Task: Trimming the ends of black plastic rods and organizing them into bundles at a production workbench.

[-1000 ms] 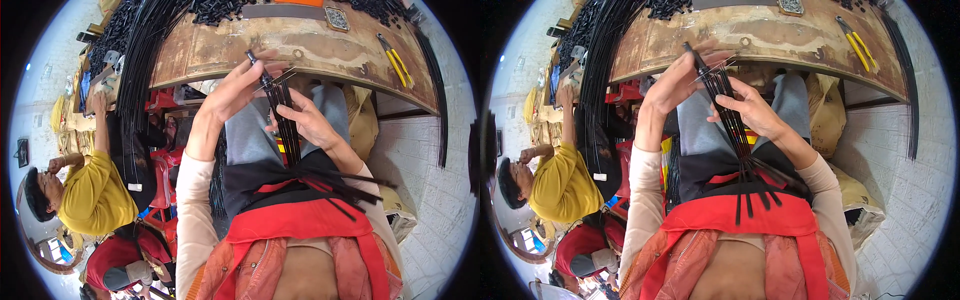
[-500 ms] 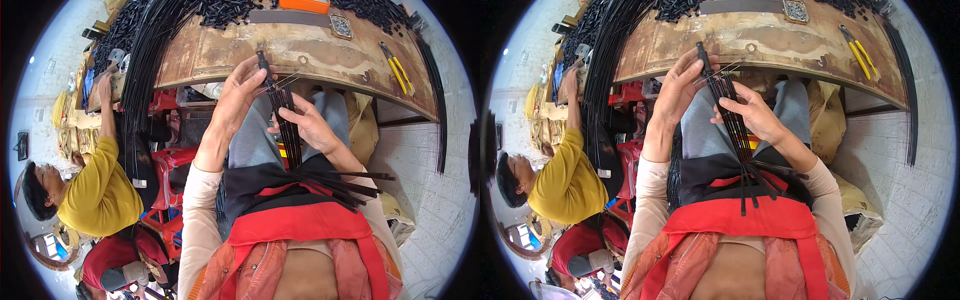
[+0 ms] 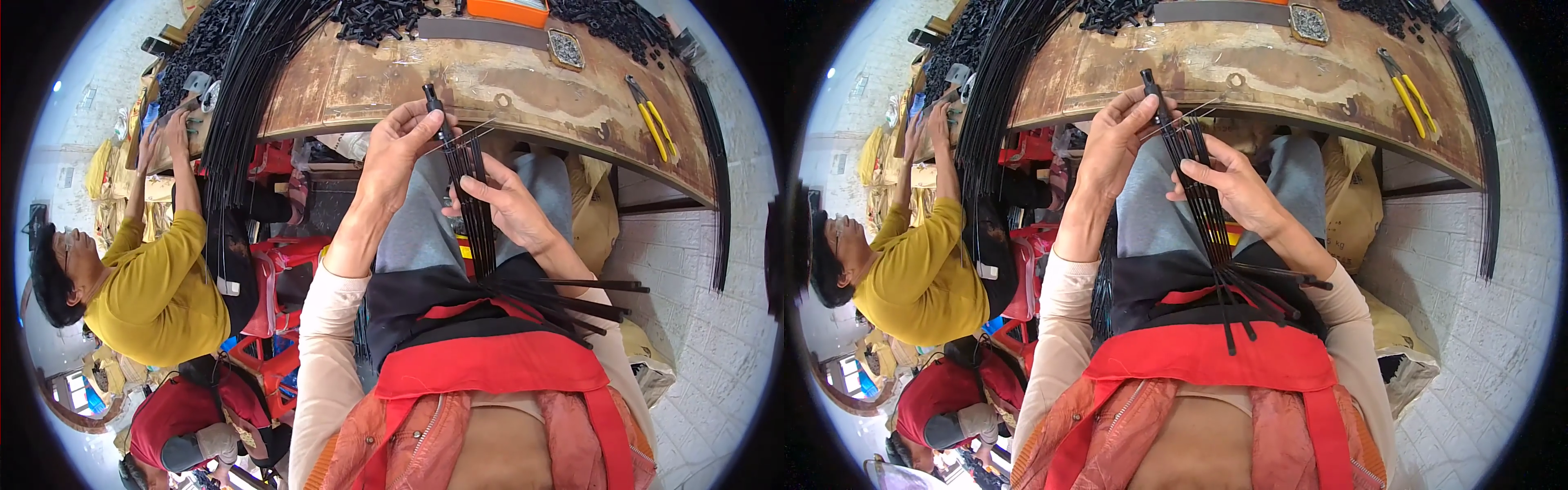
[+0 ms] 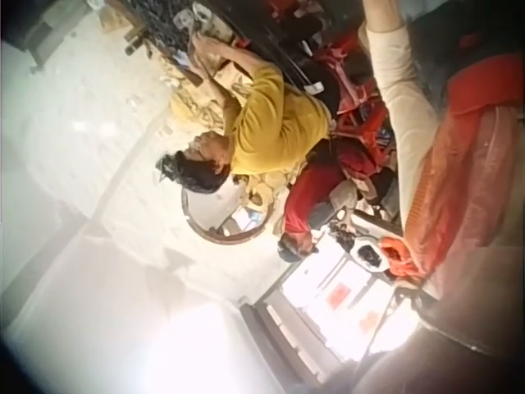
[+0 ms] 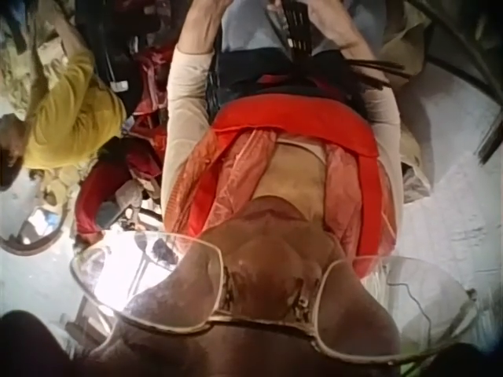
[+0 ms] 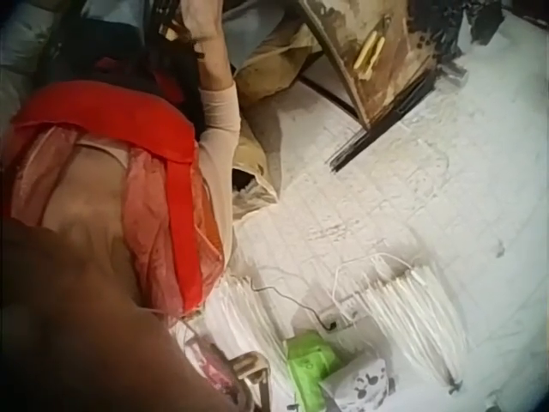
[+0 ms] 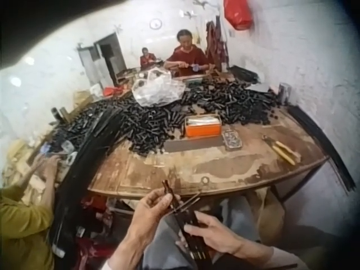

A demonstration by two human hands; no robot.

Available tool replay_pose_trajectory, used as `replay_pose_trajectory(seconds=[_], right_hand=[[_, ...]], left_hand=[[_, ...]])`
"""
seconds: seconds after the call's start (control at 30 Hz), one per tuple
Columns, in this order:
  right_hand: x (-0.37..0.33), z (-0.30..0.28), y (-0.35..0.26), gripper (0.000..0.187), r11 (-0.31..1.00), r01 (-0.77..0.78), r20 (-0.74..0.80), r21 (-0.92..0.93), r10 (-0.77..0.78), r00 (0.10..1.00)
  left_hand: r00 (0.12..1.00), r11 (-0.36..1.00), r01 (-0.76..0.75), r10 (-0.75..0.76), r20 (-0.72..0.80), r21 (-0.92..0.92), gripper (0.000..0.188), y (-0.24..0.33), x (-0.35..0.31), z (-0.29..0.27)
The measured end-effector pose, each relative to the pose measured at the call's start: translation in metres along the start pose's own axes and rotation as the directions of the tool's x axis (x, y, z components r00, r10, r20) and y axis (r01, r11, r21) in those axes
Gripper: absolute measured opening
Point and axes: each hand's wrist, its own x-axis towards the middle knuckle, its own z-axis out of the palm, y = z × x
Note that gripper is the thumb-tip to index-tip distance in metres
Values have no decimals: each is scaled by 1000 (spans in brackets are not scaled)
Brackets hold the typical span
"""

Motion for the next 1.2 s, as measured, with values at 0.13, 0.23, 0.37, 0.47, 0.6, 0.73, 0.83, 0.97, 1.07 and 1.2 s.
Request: replay_pose_trajectory(seconds=[0.13, 0.23, 0.37, 0.47, 0.6, 0.73, 0.83, 0.97, 1.07, 1.2], right_hand=[[-1, 1, -2, 32, 1000, 1, -11, -7, -1, 1000], [0, 2, 0, 33, 1000, -4, -9, -9, 4, 1000], [1, 0, 1, 34, 1000, -8, -14, -9, 8, 1000], [2, -2, 2, 36, 1000, -5, -12, -4, 5, 1000], [3, -4, 2, 37, 1000, -8, 0, 5, 8, 1000], [2, -5, 1, 37, 1000, -16, 9, 23, 16, 1000], [2, -6, 1, 37, 999, -2, 20, 35, 1, 1000], [2, -4, 1, 36, 1000, 3, 7, 12, -3, 1000], [2, -2, -1, 34, 1000, 4, -10, -4, -4, 1000], [3, -3, 1, 32, 1000, 12, -9, -2, -12, 1000]], left_hand=[[1000, 994, 26, -26, 6, -110, 31, 2, -2, 4], [998, 997, 17, -23, -65, -81, 30, -2, 0, 1], [995, 1000, -27, 28, -93, 15, 34, -2, 2, 0], [995, 997, -58, 62, -79, 45, 34, -4, 3, 0], [998, 995, -59, 62, -26, 78, 34, -3, 3, -5], [996, 999, -52, 51, 73, 5, 32, -8, 7, -10], [994, 998, -43, 47, 99, -40, 32, -10, 6, -8], [998, 998, -30, 33, 61, -50, 29, -6, 1, -6], [997, 999, -48, 48, -64, 3, 30, -4, -4, 0], [999, 998, -25, 23, -43, -49, 43, -3, -11, -2]])
